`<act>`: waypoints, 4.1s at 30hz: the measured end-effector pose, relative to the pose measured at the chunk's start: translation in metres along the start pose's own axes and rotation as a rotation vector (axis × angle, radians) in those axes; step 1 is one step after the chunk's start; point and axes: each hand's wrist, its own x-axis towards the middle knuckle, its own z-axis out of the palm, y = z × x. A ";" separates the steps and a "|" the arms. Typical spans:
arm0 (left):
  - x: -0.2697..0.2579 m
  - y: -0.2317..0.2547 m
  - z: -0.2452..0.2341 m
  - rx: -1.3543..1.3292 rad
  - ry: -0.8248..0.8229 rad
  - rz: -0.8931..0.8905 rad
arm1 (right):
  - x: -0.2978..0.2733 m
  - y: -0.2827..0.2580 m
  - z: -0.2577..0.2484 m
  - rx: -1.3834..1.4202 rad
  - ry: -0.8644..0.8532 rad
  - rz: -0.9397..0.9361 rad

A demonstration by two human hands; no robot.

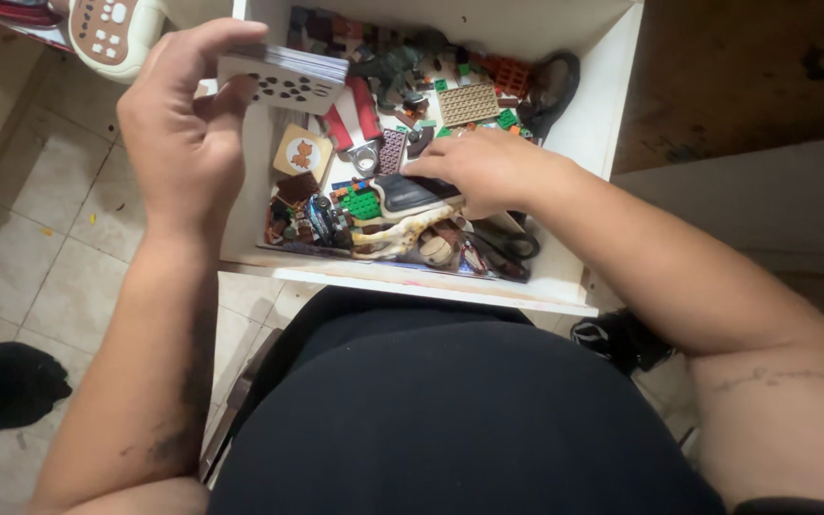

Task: The person sorts through a drawer filled with toys and miscellaneous items. They handle playing cards, a small pouch, and various small toys, moving them around and placing some into a colorful pouch.

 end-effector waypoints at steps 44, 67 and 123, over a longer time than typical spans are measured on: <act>-0.010 -0.018 0.001 0.132 -0.024 0.151 | 0.032 0.126 0.026 0.056 0.540 0.300; -0.017 -0.032 0.002 0.146 -0.045 0.051 | -0.174 0.246 0.265 0.542 0.822 1.278; 0.061 -0.098 0.174 0.730 -0.675 0.399 | -0.051 0.034 0.051 1.109 0.827 0.280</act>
